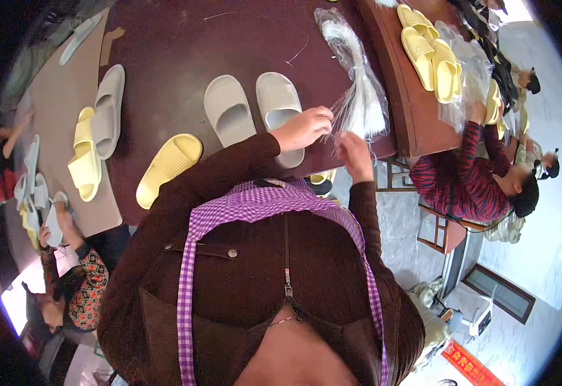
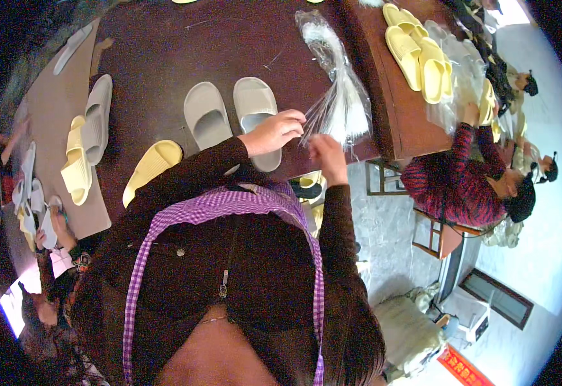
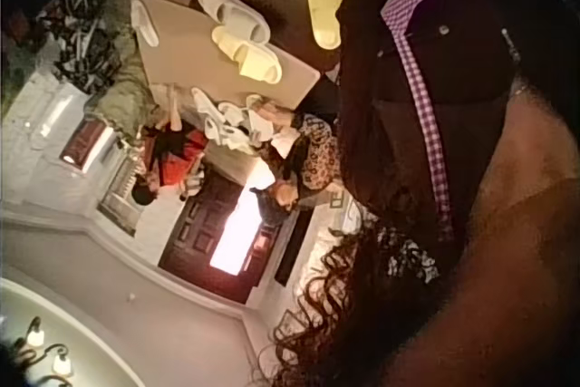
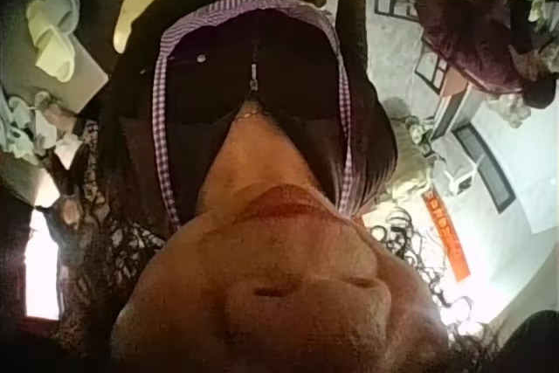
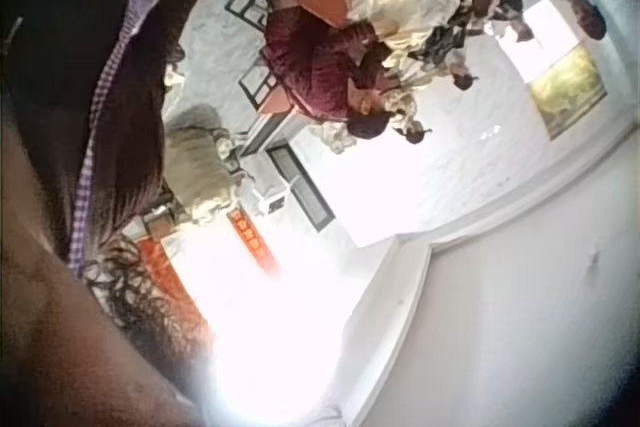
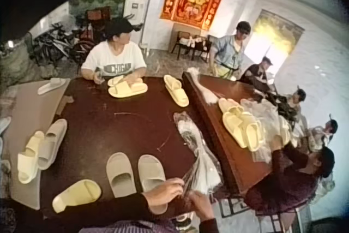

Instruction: The person pairs slippers together by picking them up from the table and threading plastic fasteners through them by hand.

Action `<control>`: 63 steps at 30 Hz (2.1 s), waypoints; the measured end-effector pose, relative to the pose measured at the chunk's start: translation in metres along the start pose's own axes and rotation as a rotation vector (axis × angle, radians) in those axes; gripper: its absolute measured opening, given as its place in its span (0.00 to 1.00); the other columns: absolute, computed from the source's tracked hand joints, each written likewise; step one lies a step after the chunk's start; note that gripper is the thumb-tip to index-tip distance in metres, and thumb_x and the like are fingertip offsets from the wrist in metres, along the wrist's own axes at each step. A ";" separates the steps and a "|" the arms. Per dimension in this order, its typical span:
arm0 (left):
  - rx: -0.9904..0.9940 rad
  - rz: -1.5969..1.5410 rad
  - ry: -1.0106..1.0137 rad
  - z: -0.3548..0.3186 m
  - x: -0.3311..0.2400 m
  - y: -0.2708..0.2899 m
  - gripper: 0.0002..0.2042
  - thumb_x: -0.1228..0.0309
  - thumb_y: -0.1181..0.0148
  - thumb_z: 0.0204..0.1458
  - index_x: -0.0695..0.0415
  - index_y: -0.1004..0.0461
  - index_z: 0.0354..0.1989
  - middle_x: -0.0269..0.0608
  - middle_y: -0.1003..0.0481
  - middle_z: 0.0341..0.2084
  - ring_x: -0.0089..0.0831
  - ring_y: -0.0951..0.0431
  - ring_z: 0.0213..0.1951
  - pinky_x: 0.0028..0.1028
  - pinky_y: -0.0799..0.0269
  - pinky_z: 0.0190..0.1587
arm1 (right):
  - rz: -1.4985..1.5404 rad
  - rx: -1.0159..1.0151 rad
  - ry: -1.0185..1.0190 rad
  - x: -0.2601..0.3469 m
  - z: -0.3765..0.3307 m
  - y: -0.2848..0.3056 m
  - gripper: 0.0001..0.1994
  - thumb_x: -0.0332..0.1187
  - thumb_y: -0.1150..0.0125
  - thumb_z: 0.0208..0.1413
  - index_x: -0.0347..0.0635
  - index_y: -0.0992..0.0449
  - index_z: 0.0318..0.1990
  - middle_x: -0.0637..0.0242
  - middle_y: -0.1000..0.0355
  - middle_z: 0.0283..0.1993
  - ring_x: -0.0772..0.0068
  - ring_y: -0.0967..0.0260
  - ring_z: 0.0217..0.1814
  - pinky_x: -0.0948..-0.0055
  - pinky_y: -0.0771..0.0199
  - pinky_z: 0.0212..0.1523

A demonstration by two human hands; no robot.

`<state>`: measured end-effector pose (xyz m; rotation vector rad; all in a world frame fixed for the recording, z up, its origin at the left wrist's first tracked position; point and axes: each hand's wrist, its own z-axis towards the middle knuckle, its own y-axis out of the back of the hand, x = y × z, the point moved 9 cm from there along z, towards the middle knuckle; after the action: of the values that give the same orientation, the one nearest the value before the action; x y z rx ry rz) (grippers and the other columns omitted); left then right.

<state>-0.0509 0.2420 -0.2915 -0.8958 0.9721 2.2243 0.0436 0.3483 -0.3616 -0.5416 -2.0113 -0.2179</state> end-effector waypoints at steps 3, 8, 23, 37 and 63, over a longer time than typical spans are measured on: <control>-0.081 -0.125 0.074 -0.001 0.008 0.000 0.03 0.75 0.47 0.47 0.60 0.29 0.28 0.40 0.28 0.30 0.36 0.27 0.35 0.31 0.32 0.37 | -0.374 -0.418 0.256 0.018 0.043 0.061 0.14 0.36 0.42 0.50 0.35 0.28 0.39 0.65 0.30 0.27 0.73 0.34 0.27 0.75 0.33 0.28; -0.046 -0.397 0.561 -0.015 0.041 -0.012 0.03 0.75 0.46 0.50 0.62 0.29 0.31 0.39 0.25 0.31 0.26 0.25 0.31 0.28 0.29 0.35 | -0.809 -0.755 0.476 0.075 0.092 0.077 0.24 0.44 0.38 0.44 0.35 0.31 0.46 0.52 0.32 0.42 0.57 0.36 0.47 0.61 0.37 0.48; -0.292 -0.985 1.005 -0.076 0.052 -0.015 0.07 0.73 0.47 0.51 0.66 0.31 0.33 0.44 0.26 0.26 0.28 0.25 0.27 0.25 0.29 0.32 | -1.464 -0.718 0.183 0.038 0.185 0.072 0.29 0.47 0.54 0.56 0.48 0.50 0.63 0.52 0.53 0.65 0.48 0.55 0.65 0.46 0.54 0.58; -0.680 -0.880 1.132 -0.152 0.024 0.115 0.09 0.71 0.48 0.53 0.63 0.32 0.39 0.41 0.27 0.25 0.22 0.31 0.22 0.20 0.35 0.26 | -1.398 -0.641 0.267 0.101 0.152 0.041 0.22 0.43 0.52 0.56 0.45 0.37 0.56 0.56 0.42 0.60 0.54 0.43 0.59 0.53 0.40 0.52; -0.365 0.144 0.343 -0.094 -0.093 0.165 0.05 0.74 0.44 0.46 0.62 0.29 0.29 0.41 0.29 0.24 0.35 0.28 0.26 0.29 0.32 0.30 | 0.027 -0.087 0.684 0.210 -0.035 -0.060 0.07 0.31 0.48 0.56 0.37 0.29 0.32 0.67 0.33 0.23 0.78 0.39 0.21 0.80 0.37 0.22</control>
<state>-0.0738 0.0517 -0.2025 -1.4488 0.8058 2.4680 -0.0399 0.3416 -0.1575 -0.4672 -1.3340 -0.4135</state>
